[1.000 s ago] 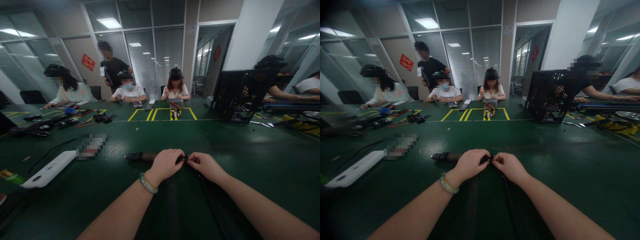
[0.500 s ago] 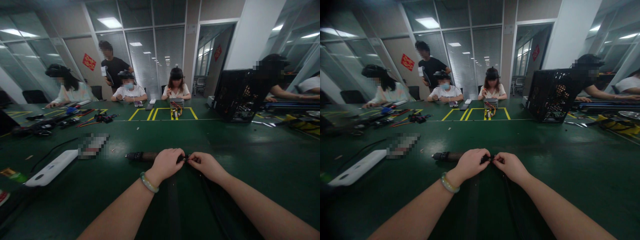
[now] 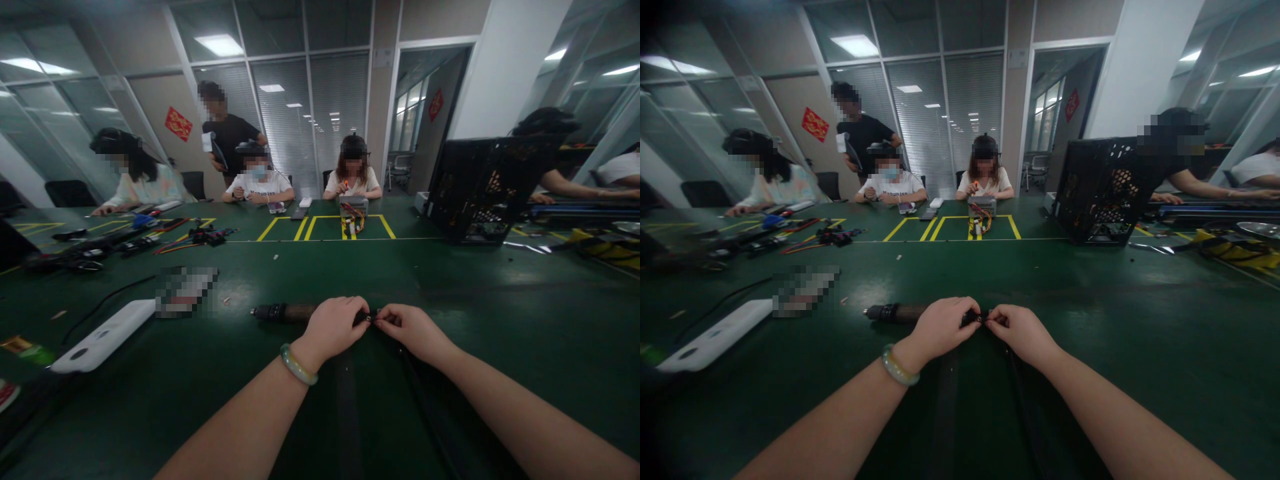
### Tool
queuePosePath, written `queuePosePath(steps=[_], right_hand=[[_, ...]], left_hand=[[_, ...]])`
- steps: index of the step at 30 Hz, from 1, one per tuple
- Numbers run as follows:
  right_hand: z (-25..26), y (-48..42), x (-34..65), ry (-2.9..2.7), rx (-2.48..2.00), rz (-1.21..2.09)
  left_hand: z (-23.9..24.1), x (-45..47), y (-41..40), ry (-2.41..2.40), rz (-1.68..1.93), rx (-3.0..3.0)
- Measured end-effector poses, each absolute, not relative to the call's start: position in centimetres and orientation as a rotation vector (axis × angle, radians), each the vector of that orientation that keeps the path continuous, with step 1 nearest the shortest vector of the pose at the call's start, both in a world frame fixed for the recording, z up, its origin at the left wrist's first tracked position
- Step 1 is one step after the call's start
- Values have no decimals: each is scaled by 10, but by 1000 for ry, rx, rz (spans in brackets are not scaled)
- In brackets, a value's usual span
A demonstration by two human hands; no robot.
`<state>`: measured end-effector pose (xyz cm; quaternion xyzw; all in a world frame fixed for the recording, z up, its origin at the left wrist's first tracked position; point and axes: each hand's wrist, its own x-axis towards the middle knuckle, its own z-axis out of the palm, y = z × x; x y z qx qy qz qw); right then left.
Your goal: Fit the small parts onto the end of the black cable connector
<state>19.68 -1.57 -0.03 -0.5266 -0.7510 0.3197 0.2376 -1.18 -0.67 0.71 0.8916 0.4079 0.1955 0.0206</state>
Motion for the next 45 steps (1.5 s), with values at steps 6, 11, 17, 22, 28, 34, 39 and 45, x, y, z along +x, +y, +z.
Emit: queuePosePath(steps=[6,11,17,22,28,34,39,45], right_hand=[[-3,-13,197,-2065,-1454,844],[-3,-14,197,-2057,-1460,854],[-1,-15,197,-2058,-1459,838],[-1,-16,196,-2059,-1471,845],[0,-17,196,-2059,-1451,851],[-2,-14,197,-2060,-1457,839],[-2,-15,197,-2056,-1448,866],[1,-17,196,-2053,-1451,853]], left_hand=[[7,-10,-6,1242,599,2804],[9,-10,-8,1210,625,2798],[7,-11,-7,1259,635,2760],[5,-12,-6,1253,636,2763],[4,-12,-5,1227,649,2763],[3,-12,-5,1286,659,2753],[4,-11,-6,1271,629,2775],[8,-10,-7,1223,593,2806]])
